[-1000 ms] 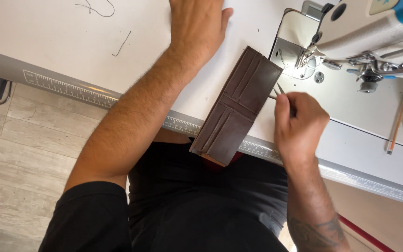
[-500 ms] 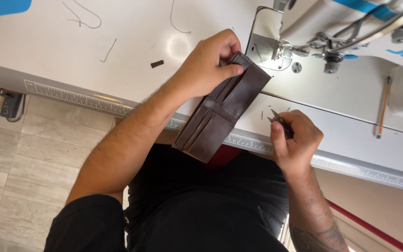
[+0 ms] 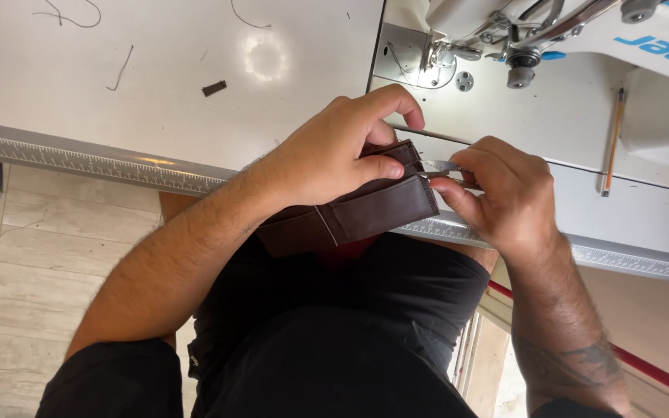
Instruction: Sewing leather pieces together to assemble a wallet and trimming excess threads using snips.
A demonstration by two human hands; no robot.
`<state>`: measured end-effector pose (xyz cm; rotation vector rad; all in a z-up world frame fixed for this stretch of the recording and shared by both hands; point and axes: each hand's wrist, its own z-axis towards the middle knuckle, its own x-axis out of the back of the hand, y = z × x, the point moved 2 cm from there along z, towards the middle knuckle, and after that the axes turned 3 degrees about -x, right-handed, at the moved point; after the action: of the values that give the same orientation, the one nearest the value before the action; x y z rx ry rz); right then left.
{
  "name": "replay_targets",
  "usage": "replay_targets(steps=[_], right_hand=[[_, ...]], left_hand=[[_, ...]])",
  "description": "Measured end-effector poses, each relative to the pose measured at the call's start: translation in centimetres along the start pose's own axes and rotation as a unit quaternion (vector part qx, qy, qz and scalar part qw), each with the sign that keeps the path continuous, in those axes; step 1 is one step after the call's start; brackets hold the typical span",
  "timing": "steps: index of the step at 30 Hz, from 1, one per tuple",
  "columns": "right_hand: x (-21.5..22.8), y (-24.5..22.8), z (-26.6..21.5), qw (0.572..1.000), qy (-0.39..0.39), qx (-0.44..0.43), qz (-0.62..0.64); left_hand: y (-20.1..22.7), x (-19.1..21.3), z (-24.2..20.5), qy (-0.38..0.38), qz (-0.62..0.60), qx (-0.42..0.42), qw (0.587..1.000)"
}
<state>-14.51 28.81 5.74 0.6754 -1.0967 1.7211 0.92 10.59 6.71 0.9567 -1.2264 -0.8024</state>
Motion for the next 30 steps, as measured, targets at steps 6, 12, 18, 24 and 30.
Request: replay_targets(steps=[6, 12, 18, 24, 30], right_hand=[[0.0, 0.0, 0.7, 0.999, -0.018, 0.038, -0.006], [0.1, 0.0, 0.8, 0.999, -0.041, 0.012, 0.028], [-1.8, -1.8, -2.1, 0.972, 0.09, -0.155, 0.155], [-2.0, -3.7, -2.9, 0.967, 0.066, -0.174, 0.177], [-1.6, -4.4, -2.7, 0.986, 0.055, -0.075, 0.136]], left_hand=[[0.3, 0.0, 0.0, -0.013, -0.007, -0.014, 1.0], [0.0, -0.4, 0.0, -0.025, 0.005, -0.029, 0.999], [-0.5, -0.8, -1.1, 0.03, 0.017, -0.094, 0.995], [-0.7, -2.4, -3.1, 0.091, 0.09, -0.227, 0.965], [0.2, -3.6, -4.2, 0.138, 0.08, -0.27, 0.95]])
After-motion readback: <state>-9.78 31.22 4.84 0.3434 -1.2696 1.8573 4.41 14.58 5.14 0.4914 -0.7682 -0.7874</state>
